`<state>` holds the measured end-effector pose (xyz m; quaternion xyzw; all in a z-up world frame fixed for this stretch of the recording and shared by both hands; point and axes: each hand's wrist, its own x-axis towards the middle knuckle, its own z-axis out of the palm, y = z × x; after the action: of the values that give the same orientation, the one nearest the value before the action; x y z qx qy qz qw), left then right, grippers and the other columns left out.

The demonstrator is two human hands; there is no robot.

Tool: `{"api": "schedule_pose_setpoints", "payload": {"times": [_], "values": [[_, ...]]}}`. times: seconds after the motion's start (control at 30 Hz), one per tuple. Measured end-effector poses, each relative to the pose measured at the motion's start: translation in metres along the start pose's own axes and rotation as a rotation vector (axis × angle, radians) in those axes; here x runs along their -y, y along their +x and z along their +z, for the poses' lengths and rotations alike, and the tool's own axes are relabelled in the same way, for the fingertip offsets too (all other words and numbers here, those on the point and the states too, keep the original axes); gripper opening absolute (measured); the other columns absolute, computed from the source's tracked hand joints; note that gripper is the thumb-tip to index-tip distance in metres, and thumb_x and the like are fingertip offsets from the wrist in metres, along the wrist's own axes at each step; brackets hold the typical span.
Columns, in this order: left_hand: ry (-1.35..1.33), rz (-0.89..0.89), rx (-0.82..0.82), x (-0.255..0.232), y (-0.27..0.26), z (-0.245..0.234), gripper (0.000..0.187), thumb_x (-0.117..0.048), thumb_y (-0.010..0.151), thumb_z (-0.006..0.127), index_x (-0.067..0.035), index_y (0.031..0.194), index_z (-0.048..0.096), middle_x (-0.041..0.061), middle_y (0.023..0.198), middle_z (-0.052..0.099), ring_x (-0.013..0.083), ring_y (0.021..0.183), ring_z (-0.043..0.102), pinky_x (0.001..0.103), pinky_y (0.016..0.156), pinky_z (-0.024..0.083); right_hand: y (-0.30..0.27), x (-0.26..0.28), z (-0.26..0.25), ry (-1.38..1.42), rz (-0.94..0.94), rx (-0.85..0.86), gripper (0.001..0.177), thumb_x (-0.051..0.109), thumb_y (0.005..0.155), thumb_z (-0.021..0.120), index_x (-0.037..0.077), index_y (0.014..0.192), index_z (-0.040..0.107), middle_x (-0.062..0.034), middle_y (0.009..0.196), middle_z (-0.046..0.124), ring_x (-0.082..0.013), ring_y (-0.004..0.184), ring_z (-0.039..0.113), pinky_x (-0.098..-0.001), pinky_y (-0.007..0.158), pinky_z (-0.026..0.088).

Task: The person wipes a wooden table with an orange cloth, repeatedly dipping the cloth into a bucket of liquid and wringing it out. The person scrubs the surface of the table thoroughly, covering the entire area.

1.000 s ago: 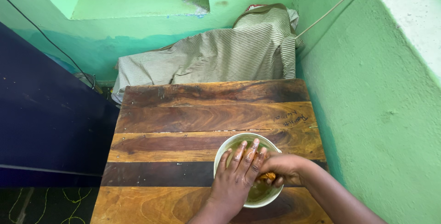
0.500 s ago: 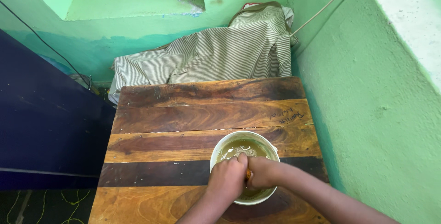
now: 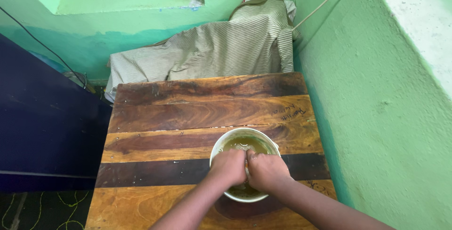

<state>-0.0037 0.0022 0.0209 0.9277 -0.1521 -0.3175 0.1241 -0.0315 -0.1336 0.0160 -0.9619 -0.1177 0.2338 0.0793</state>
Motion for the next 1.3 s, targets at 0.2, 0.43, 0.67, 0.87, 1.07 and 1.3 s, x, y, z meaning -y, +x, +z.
{"api": "schedule_pose_setpoints", "payload": {"times": [0.2,0.43,0.67,0.87,1.07,1.3], "values": [[0.013,0.000,0.166,0.005,0.026,-0.005,0.038,-0.020,0.072,0.080,-0.006,0.107,0.074,0.014,0.107,0.076,0.0301,0.100,0.074,0.044,0.085,0.060,-0.002,0.002,0.000,0.023,0.034,-0.057,0.029,0.016,0.082,0.064,0.004,0.107,0.057,-0.0196,0.087,0.074,-0.0356,0.085,0.074,-0.0460,0.076,0.059],[-0.084,0.120,0.400,0.026,0.084,0.018,0.045,-0.016,0.058,0.084,-0.004,0.101,0.078,0.014,0.100,0.079,0.0291,0.092,0.078,0.042,0.079,0.062,-0.001,0.002,0.004,0.065,0.037,-0.131,0.039,0.018,0.083,0.066,0.004,0.117,0.054,-0.0196,0.088,0.074,-0.0374,0.083,0.074,-0.0473,0.073,0.059],[-0.052,0.175,0.116,0.023,0.042,-0.003,0.034,-0.018,0.073,0.081,-0.004,0.103,0.075,0.017,0.103,0.074,0.0344,0.102,0.071,0.046,0.087,0.058,-0.004,0.000,0.007,0.081,-0.019,-0.247,0.046,0.014,0.079,0.068,0.003,0.121,0.053,-0.0199,0.092,0.071,-0.0384,0.081,0.073,-0.0492,0.069,0.059],[-0.157,0.115,-0.135,0.018,-0.013,-0.014,0.073,-0.012,0.077,0.076,-0.005,0.142,0.042,0.019,0.145,0.051,0.0356,0.122,0.062,0.044,0.102,0.052,0.006,-0.015,-0.014,0.567,0.138,-0.093,0.048,0.017,0.068,0.077,0.006,0.112,0.063,-0.0200,0.086,0.075,-0.0339,0.084,0.078,-0.0434,0.078,0.062],[0.230,0.282,-0.669,0.015,-0.051,0.011,0.089,0.003,0.077,0.062,-0.007,0.158,0.026,0.016,0.158,0.036,0.0351,0.142,0.040,0.054,0.116,0.031,0.021,-0.047,-0.021,1.092,0.270,0.303,0.039,0.011,0.071,0.082,0.007,0.107,0.069,-0.0090,0.079,0.075,-0.0145,0.060,0.067,-0.0305,0.057,0.053],[0.117,0.610,-0.827,0.018,-0.041,0.026,0.065,-0.009,0.093,0.056,-0.008,0.156,0.039,0.018,0.154,0.044,0.0372,0.143,0.043,0.054,0.117,0.035,0.009,-0.055,-0.018,1.497,0.296,0.877,0.025,-0.001,0.082,0.068,0.007,0.103,0.057,-0.0056,0.077,0.063,-0.0054,0.050,0.046,-0.0198,0.043,0.033]]}}
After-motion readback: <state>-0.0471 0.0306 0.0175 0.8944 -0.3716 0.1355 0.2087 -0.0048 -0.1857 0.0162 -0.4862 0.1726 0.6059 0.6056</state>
